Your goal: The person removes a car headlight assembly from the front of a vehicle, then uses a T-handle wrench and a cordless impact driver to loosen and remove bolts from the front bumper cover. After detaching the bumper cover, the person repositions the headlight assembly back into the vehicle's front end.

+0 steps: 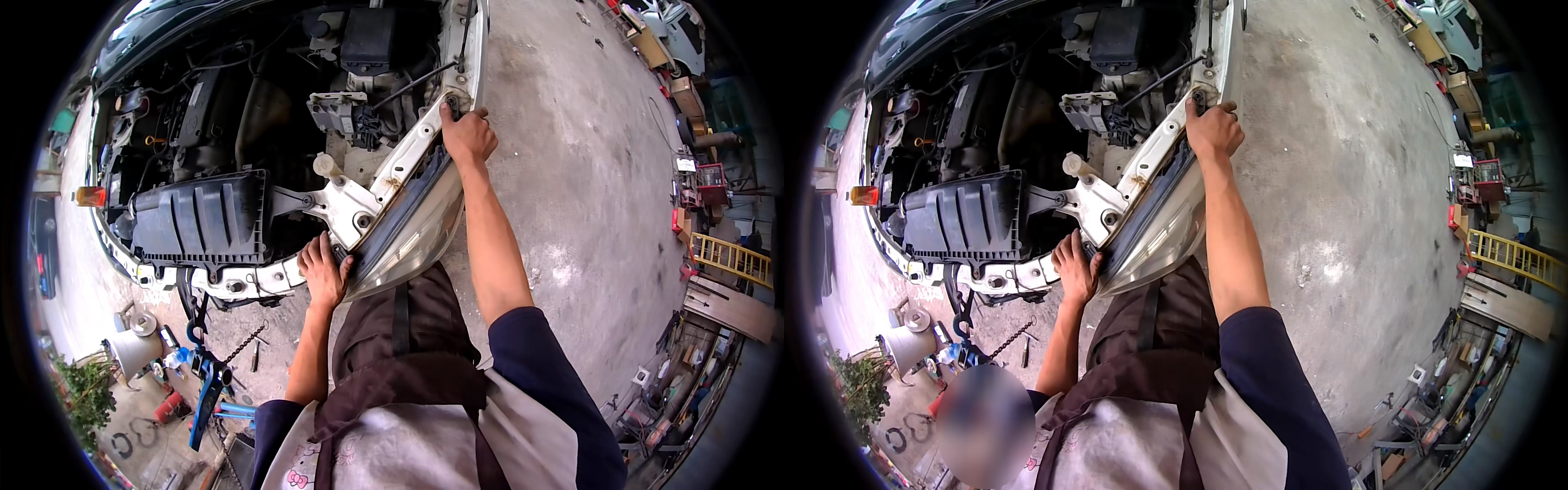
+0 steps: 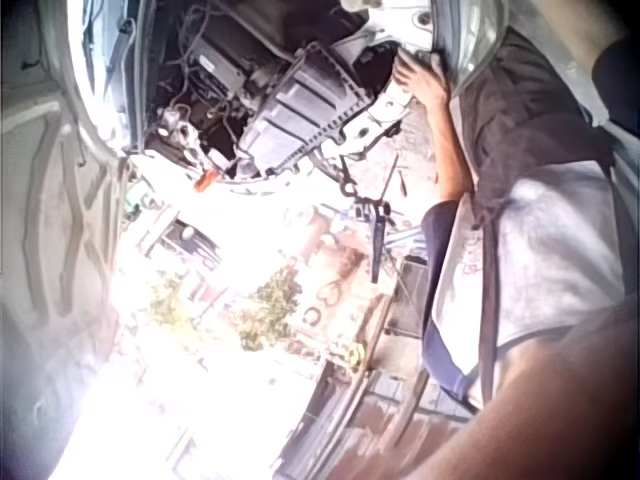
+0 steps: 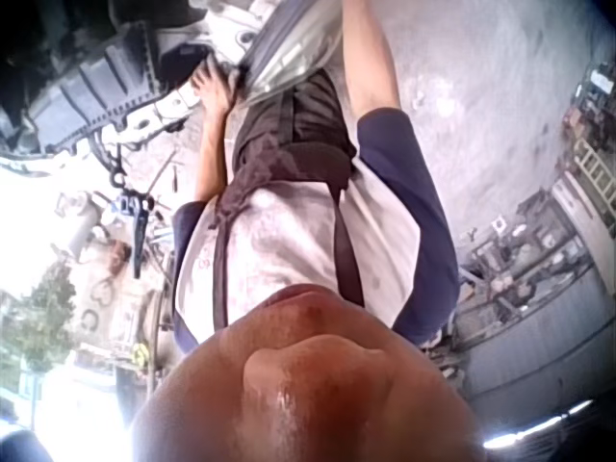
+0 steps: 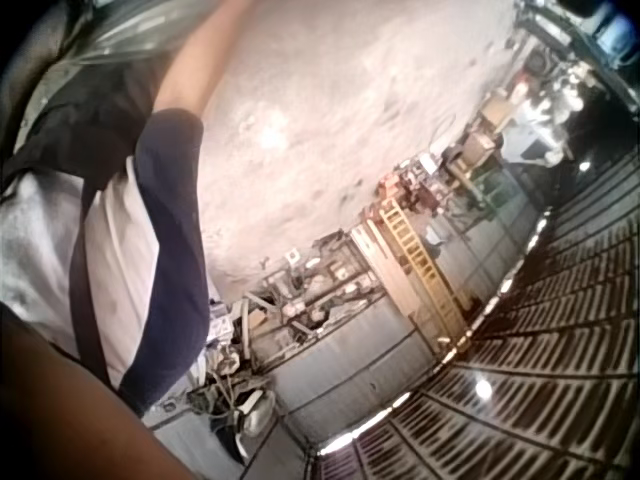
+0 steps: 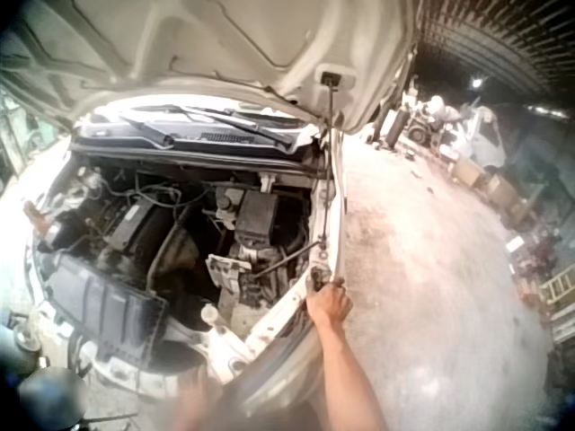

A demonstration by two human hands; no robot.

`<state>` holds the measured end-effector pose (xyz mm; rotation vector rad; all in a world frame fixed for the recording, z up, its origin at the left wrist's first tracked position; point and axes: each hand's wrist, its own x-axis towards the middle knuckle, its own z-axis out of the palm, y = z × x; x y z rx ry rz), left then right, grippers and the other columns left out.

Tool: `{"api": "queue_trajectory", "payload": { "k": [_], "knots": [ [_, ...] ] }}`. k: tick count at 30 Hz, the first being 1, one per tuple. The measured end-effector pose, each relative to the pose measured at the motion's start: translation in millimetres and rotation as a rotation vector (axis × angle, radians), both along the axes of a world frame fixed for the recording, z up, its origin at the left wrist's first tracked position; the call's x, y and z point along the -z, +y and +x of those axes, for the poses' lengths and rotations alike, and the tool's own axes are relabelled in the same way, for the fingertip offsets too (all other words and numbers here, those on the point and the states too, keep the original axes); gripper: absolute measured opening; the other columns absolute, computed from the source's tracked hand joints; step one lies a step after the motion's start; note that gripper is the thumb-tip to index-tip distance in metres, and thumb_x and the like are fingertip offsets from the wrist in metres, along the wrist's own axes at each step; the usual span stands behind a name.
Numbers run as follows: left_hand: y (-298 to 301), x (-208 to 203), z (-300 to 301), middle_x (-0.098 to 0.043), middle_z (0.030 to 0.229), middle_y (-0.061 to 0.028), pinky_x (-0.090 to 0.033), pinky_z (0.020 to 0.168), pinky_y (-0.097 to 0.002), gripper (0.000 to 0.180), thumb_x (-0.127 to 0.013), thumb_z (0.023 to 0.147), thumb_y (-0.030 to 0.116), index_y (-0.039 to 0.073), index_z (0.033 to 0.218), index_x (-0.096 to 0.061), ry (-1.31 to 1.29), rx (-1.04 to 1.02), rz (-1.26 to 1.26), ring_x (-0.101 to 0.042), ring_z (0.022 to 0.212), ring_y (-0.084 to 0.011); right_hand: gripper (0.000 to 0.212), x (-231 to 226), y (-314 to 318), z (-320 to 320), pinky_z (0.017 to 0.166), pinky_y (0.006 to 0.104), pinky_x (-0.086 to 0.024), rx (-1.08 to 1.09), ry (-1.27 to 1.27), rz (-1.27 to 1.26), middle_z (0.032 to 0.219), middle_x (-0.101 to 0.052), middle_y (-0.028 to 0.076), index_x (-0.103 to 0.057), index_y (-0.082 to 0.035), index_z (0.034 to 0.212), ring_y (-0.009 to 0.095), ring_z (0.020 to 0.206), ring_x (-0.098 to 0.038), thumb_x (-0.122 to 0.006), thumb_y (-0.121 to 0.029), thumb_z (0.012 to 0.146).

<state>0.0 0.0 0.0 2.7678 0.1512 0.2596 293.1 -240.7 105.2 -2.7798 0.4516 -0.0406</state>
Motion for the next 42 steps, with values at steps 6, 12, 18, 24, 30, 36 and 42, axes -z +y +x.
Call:
{"api": "queue_trajectory", "payload": {
  "k": [6,12,18,24,30,36,42],
  "knots": [
    [-11.4,-2.4,-1.8,-0.045,0.133,-0.0213,-0.022,0.11,-0.0528,0.073,-0.055,0.092,0.051,0.001,0.143,-0.038,0.001,-0.029,-0.045,-0.038,0.126,-0.04,0.094,-9.3,-1.8,0.4,0.086,0.0442,-0.052,0.006,0.013,-0.053,0.108,-0.067,0.027,-0.038,0.019,0.133,0.037,0.1,-0.068,-0.054,-0.062,0.088],
    [-9.8,-9.9,-48.7,-0.048,0.126,-0.0217,-0.035,0.103,-0.047,0.043,-0.063,0.094,0.026,0.001,0.127,-0.053,-0.182,-0.308,-0.445,-0.045,0.119,-0.0378,0.095,-6.2,-1.9,2.4,0.085,0.0441,-0.052,-0.001,0.018,-0.077,0.107,-0.067,0.029,-0.038,0.021,0.132,0.038,0.099,-0.068,-0.055,-0.061,0.087],
    [10.8,109.9,-140.4,-0.044,0.137,-0.0185,-0.035,0.106,-0.0463,0.073,-0.05,0.094,0.061,-0.001,0.133,-0.044,0.172,-1.404,-1.969,-0.045,0.125,-0.0332,0.095,-5.3,0.4,1.2,0.085,0.0441,-0.053,-0.011,0.017,-0.088,0.107,-0.066,0.029,-0.037,0.021,0.133,0.038,0.098,-0.068,-0.054,-0.061,0.088],
    [-0.3,134.0,-107.2,-0.028,0.158,-0.0116,-0.023,0.118,-0.0525,0.084,-0.033,0.093,0.071,0.012,0.153,-0.026,-0.094,-1.133,-2.358,-0.027,0.144,-0.0341,0.097,-8.3,0.9,3.1,0.089,0.0435,-0.051,0.015,0.097,-0.081,0.114,-0.064,0.03,-0.034,0.02,0.137,0.037,0.103,-0.066,-0.051,-0.063,0.089],
    [15.2,192.5,-101.5,-0.042,0.151,-0.0102,-0.032,0.115,-0.0498,0.064,-0.031,0.101,0.054,0.009,0.146,-0.042,-0.239,-1.463,-2.208,-0.039,0.138,-0.0329,0.097,-14.9,5.0,5.1,0.088,0.0429,-0.052,0.027,0.127,-0.034,0.114,-0.063,0.029,-0.03,0.018,0.139,0.037,0.103,-0.067,-0.05,-0.063,0.09],
    [7.9,193.3,-108.3,-0.052,0.142,-0.0116,-0.039,0.109,-0.0476,0.057,-0.04,0.101,0.045,0.006,0.143,-0.045,-0.15,-1.597,-2.145,-0.049,0.129,-0.0347,0.097,-8.3,-0.5,9.8,0.09,0.0458,-0.05,0.037,0.137,-0.006,0.115,-0.062,0.031,-0.03,0.018,0.136,0.039,0.104,-0.065,-0.051,-0.064,0.089],
    [19.7,196.7,-110.5,-0.054,0.138,-0.0121,-0.041,0.106,-0.0463,0.055,-0.042,0.101,0.043,0.005,0.14,-0.047,-0.098,-1.559,-2.136,-0.052,0.124,-0.0339,0.088,-4.5,2.6,7.9,0.09,0.0482,-0.048,0.045,0.112,0.0,0.109,-0.064,0.03,-0.04,0.012,0.123,0.041,0.103,-0.065,-0.052,-0.067,0.088]
  ]
}}
